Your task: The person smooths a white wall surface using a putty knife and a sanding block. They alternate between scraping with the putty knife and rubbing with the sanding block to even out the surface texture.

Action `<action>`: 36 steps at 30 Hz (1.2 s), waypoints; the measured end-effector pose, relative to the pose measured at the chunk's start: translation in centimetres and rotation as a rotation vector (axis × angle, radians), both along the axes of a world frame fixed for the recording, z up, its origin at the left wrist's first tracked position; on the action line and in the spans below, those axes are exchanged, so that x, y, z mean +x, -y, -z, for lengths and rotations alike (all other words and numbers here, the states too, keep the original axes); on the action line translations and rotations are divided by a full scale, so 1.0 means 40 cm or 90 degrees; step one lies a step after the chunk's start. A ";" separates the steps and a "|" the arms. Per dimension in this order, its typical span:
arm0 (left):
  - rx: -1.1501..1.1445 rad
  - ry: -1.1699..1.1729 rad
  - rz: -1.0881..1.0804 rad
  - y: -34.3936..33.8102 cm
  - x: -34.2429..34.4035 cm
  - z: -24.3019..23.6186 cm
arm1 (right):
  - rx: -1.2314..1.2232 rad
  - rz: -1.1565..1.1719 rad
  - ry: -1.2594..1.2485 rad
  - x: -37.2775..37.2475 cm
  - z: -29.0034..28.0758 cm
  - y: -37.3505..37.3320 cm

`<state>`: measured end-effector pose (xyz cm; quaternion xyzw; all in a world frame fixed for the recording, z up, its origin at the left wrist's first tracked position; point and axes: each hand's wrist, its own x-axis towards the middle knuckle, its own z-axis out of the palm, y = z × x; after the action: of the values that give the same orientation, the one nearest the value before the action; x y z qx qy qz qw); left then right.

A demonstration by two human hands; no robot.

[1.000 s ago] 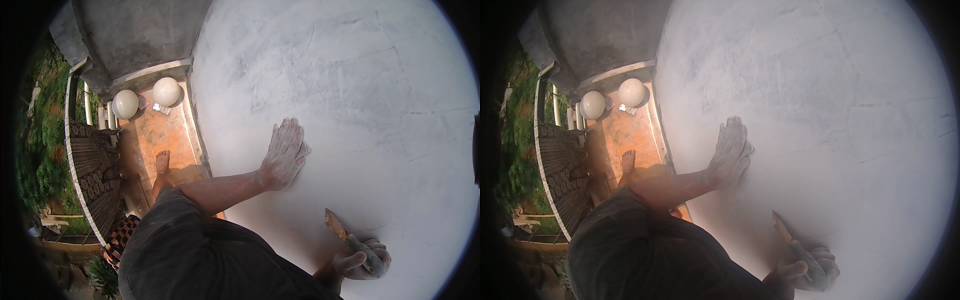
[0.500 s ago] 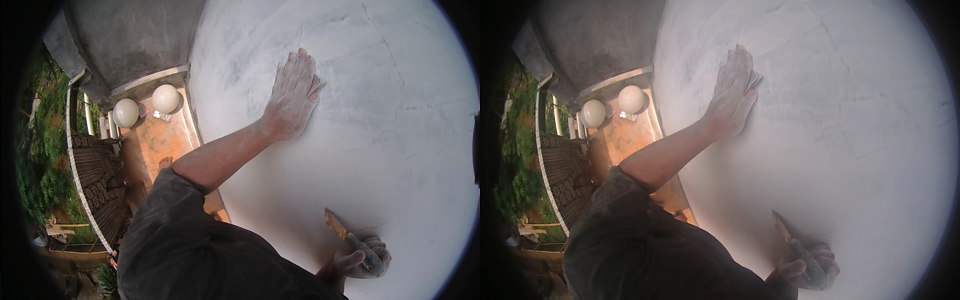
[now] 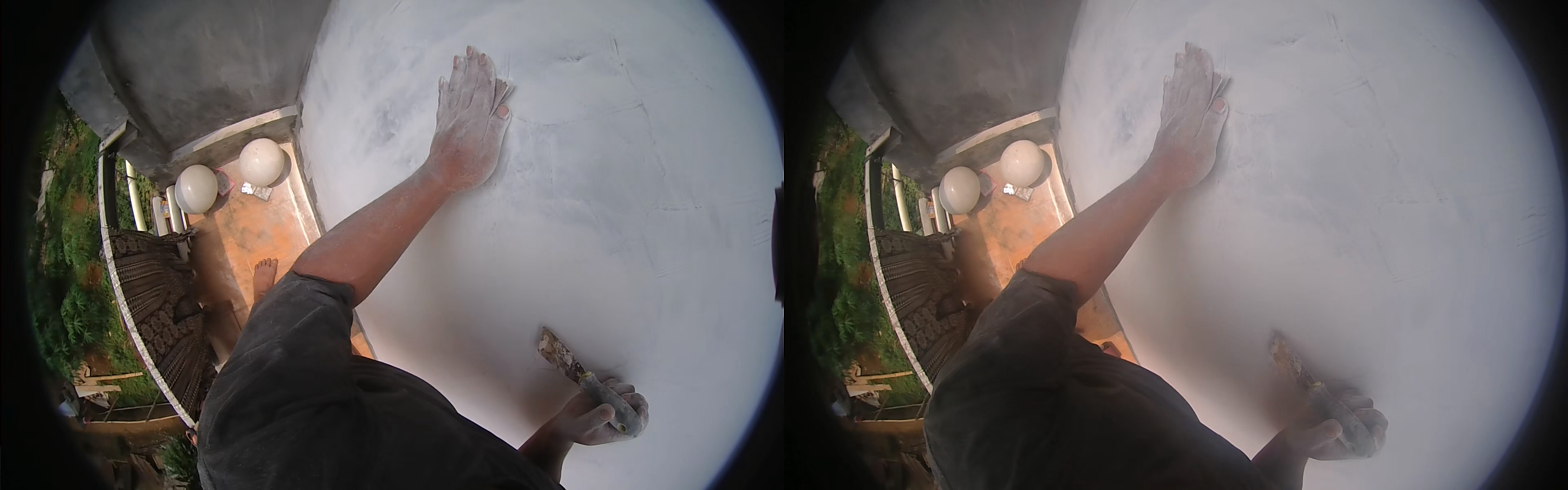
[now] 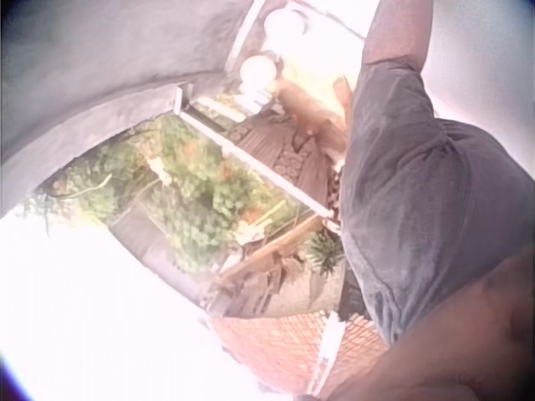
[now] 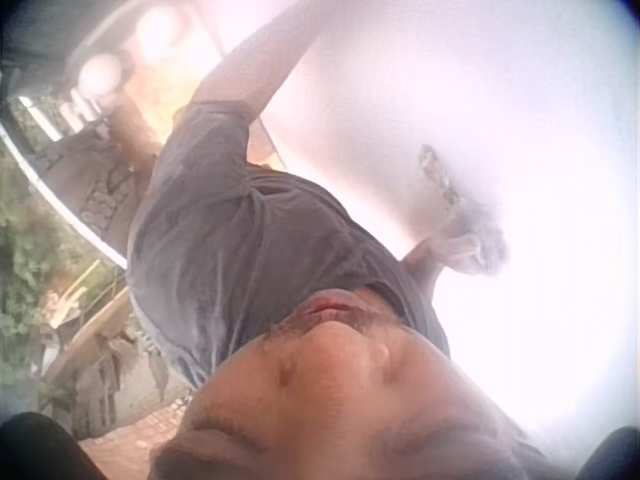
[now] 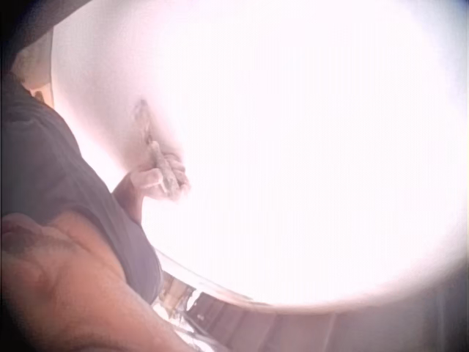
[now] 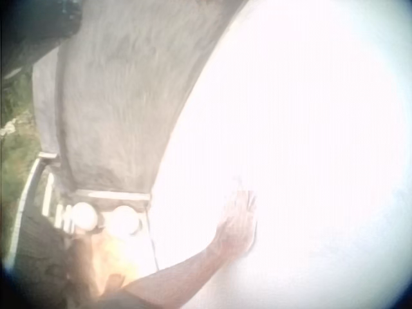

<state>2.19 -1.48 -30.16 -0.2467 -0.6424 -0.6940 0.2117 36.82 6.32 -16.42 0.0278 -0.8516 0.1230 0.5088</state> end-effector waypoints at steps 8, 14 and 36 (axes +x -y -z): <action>-0.175 -0.086 0.091 -0.022 0.313 0.245 | 0.022 -0.025 0.073 -0.229 0.067 0.016; -0.039 -0.020 0.001 0.024 -0.065 0.089 | 0.191 0.110 0.088 -0.278 0.088 0.010; -0.064 -0.010 0.059 0.045 -0.040 0.212 | 0.289 0.172 0.145 -0.280 0.067 0.021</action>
<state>0.59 -3.28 -38.63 -0.2920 -0.6628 -0.6677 0.1720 25.61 5.48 -19.09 0.0130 -0.9050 -0.1375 0.4025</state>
